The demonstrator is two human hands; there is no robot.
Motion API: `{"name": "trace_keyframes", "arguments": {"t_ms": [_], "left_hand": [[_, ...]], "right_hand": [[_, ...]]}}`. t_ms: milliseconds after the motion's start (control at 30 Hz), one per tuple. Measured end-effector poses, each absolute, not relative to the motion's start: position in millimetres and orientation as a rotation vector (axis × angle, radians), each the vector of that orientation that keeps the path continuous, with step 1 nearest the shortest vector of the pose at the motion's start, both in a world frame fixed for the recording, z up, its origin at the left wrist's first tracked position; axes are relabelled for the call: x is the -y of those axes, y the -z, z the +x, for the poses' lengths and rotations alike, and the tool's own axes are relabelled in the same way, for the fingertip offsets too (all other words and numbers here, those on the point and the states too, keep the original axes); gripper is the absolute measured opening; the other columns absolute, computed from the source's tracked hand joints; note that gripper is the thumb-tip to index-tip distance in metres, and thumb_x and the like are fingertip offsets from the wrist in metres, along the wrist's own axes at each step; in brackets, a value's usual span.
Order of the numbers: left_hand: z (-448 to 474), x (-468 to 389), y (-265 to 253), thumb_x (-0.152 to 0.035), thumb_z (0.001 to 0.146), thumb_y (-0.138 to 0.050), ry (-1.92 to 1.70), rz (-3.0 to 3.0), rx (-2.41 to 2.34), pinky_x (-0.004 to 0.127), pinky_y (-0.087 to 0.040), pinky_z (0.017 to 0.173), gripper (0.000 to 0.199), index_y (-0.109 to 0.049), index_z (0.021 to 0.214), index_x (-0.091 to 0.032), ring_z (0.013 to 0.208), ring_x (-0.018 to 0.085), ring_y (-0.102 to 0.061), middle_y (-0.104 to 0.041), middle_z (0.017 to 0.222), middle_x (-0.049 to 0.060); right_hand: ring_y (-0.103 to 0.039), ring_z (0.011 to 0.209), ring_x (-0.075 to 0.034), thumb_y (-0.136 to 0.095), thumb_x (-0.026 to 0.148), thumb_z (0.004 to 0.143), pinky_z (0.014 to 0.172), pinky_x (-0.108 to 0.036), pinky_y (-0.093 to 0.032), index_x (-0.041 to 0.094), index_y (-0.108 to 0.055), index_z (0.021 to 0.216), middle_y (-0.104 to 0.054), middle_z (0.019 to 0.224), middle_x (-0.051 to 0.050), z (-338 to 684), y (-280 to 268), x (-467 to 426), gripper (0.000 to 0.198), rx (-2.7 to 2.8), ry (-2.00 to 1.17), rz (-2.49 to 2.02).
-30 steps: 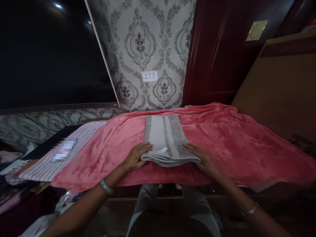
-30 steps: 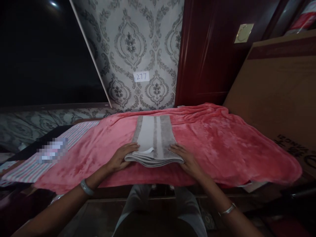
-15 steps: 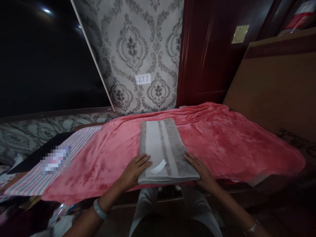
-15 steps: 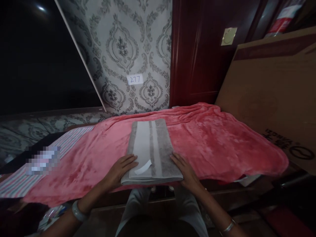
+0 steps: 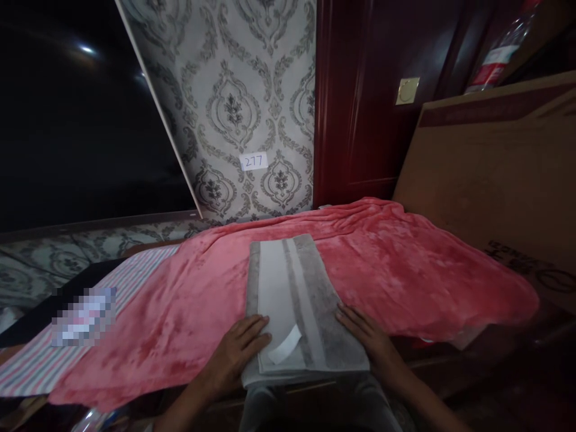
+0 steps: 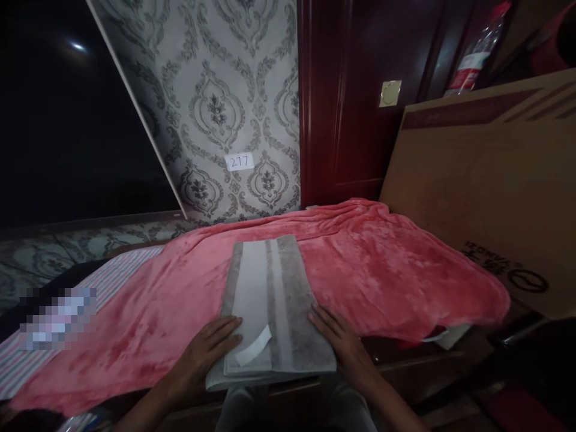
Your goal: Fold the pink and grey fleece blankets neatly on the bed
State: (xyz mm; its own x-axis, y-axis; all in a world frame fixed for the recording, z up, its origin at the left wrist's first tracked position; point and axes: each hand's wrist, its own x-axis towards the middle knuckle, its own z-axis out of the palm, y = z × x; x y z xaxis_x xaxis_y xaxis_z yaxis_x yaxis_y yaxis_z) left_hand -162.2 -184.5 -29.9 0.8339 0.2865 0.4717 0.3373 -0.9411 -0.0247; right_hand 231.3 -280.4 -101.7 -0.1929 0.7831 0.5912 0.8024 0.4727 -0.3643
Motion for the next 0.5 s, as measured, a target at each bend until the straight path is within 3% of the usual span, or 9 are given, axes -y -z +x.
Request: {"name": "trace_keyframes", "arguments": {"t_ms": [133, 233, 333, 500], "left_hand": [[-158.9, 175.1, 14.1, -0.034, 0.09, -0.062, 0.546, -2.946, 0.57, 0.051, -0.043, 0.112, 0.072, -0.033, 0.156, -0.031, 0.143, 0.03, -0.044, -0.048, 0.155, 0.011], [-154.6, 163.8, 3.2, -0.039, 0.091, -0.062, 0.607, -2.953, 0.479, 0.051, -0.042, 0.114, 0.064, -0.042, 0.151, -0.031, 0.144, 0.03, -0.043, -0.053, 0.151, 0.01], [-149.1, 155.1, -7.7, -0.042, 0.095, -0.057, 0.803, -2.913, 0.381, 0.046, -0.047, 0.11, 0.045, -0.055, 0.138, -0.03, 0.137, 0.027, -0.053, -0.065, 0.139, 0.008], [-132.2, 153.8, -39.5, -0.049, 0.093, -0.056, 1.168, -2.955, 0.451, 0.046, -0.054, 0.104, 0.034, -0.068, 0.121, -0.034, 0.112, 0.026, -0.07, -0.076, 0.117, 0.002]], "right_hand": [[-0.047, 0.14, -0.027, -0.046, 0.029, 0.098, 0.109, -0.048, -0.048, 0.037, -0.045, 0.152, -0.049, 0.153, -0.006, 227.5, 114.1, 268.3, 0.054, 1.91, 0.089, -1.364], [-0.046, 0.14, -0.026, -0.039, 0.034, 0.103, 0.109, -0.05, -0.047, 0.038, -0.06, 0.14, -0.054, 0.149, -0.005, 222.2, 110.0, 260.2, 0.043, 1.888, 0.038, -1.324], [-0.046, 0.14, -0.03, -0.045, 0.046, 0.101, 0.11, -0.055, -0.044, 0.034, -0.066, 0.133, -0.06, 0.143, -0.008, 218.6, 90.7, 257.2, 0.041, 1.845, -0.048, -1.251], [-0.062, 0.124, -0.027, -0.052, 0.057, 0.097, 0.116, -0.053, -0.039, 0.028, -0.074, 0.12, -0.072, 0.123, -0.009, 222.3, 13.9, 276.3, 0.043, 1.736, -0.159, -1.087]]}}
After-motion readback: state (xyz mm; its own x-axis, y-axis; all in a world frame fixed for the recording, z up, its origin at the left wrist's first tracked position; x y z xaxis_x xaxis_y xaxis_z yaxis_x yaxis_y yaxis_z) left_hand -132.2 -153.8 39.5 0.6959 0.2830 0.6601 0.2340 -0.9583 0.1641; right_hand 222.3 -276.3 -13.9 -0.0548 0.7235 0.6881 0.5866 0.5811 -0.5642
